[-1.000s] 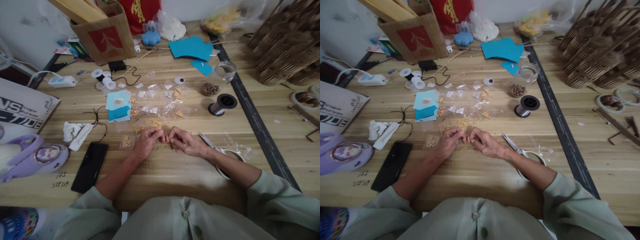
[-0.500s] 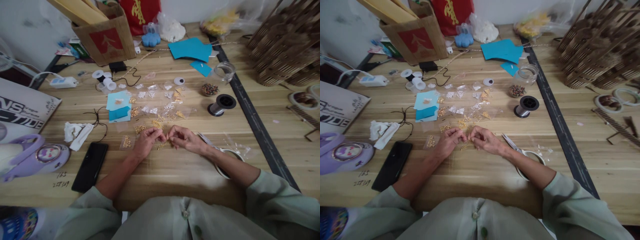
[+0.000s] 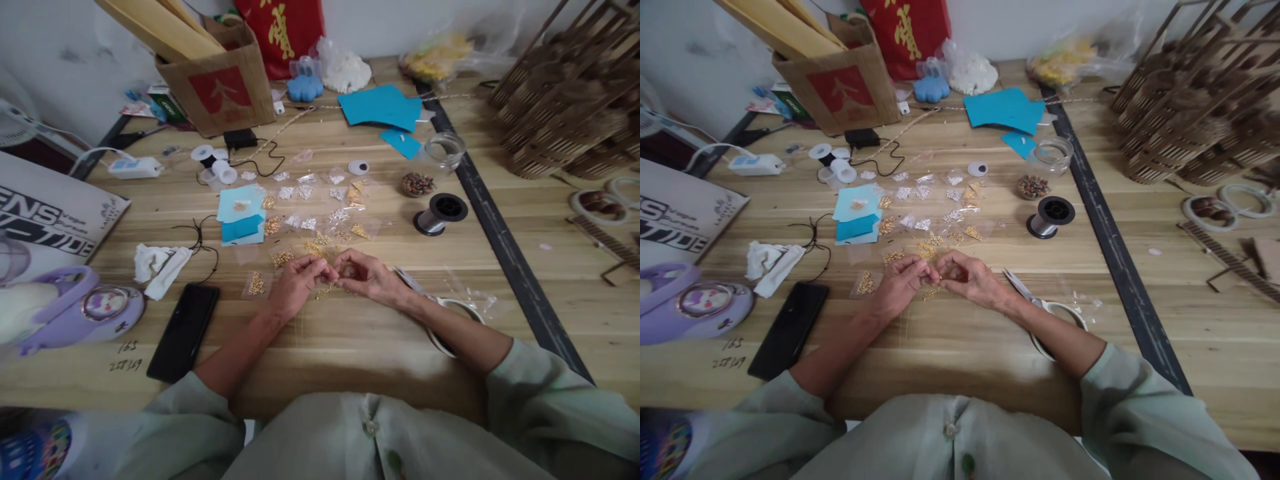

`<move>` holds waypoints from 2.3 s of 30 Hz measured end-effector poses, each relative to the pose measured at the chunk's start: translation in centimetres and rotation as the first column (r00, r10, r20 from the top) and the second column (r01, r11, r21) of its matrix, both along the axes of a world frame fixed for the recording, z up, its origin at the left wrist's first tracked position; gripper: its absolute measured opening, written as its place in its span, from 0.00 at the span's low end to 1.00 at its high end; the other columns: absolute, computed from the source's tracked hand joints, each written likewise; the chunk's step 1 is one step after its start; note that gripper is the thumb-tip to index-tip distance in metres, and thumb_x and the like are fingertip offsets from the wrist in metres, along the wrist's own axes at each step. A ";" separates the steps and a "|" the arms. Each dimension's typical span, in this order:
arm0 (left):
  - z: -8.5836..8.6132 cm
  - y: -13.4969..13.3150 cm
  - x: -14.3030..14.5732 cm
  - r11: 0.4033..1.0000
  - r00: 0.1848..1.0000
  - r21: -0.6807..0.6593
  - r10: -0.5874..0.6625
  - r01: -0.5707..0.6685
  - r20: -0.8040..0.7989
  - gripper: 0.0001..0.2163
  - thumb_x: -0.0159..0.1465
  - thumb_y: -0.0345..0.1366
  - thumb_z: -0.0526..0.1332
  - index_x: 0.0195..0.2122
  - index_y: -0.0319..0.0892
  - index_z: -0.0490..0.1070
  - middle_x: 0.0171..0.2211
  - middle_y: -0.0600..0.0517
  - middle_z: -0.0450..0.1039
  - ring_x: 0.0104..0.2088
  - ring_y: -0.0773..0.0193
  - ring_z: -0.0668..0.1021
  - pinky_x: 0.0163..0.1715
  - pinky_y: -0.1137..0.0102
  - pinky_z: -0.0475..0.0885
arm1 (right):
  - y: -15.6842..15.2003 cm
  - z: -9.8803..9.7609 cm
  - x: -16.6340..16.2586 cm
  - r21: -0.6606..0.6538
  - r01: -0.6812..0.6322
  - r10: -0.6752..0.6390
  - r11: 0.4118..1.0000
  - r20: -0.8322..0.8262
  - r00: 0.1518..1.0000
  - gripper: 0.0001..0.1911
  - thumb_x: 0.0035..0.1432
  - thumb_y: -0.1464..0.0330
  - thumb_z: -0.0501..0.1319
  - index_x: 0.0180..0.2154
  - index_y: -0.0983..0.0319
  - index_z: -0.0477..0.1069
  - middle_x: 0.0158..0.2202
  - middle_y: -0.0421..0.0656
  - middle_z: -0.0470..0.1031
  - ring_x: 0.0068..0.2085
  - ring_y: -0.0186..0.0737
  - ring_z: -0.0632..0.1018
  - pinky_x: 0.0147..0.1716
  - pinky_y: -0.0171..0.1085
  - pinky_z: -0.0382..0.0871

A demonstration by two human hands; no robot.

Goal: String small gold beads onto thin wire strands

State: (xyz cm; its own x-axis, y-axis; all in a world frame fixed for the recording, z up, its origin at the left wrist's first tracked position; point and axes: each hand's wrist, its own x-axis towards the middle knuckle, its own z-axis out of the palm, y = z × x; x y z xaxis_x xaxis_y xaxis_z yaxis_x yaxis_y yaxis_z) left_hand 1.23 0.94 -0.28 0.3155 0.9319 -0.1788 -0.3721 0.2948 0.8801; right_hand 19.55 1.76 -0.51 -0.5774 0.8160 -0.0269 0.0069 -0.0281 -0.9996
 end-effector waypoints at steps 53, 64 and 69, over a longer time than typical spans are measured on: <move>-0.7 0.5 -1.0 0.966 0.974 0.251 0.000 0.059 -0.228 0.19 0.57 0.30 0.64 0.49 0.40 0.65 0.31 0.54 0.70 0.31 0.69 0.76 0.37 0.71 0.71 | 0.9 0.0 0.3 -0.223 -0.063 0.046 0.973 -0.080 0.996 0.16 0.48 0.65 0.69 0.38 0.66 0.71 0.28 0.39 0.72 0.27 0.29 0.72 0.25 0.30 0.70; -0.9 0.6 -1.2 0.970 0.940 0.235 0.026 0.058 -0.341 0.17 0.54 0.32 0.67 0.45 0.39 0.68 0.30 0.53 0.71 0.30 0.70 0.73 0.33 0.74 0.68 | 0.9 -0.3 0.0 -0.107 -0.047 0.047 0.993 -0.001 0.999 0.16 0.53 0.57 0.65 0.34 0.64 0.70 0.20 0.34 0.64 0.20 0.26 0.64 0.18 0.27 0.62; -1.0 0.8 -1.4 0.966 0.918 0.248 0.036 0.069 -0.394 0.13 0.54 0.33 0.67 0.40 0.38 0.71 0.30 0.52 0.71 0.31 0.69 0.73 0.32 0.75 0.68 | 0.9 -0.1 0.1 -0.109 0.010 -0.009 0.994 0.014 1.000 0.18 0.55 0.55 0.63 0.28 0.65 0.69 0.18 0.35 0.64 0.20 0.27 0.66 0.19 0.29 0.63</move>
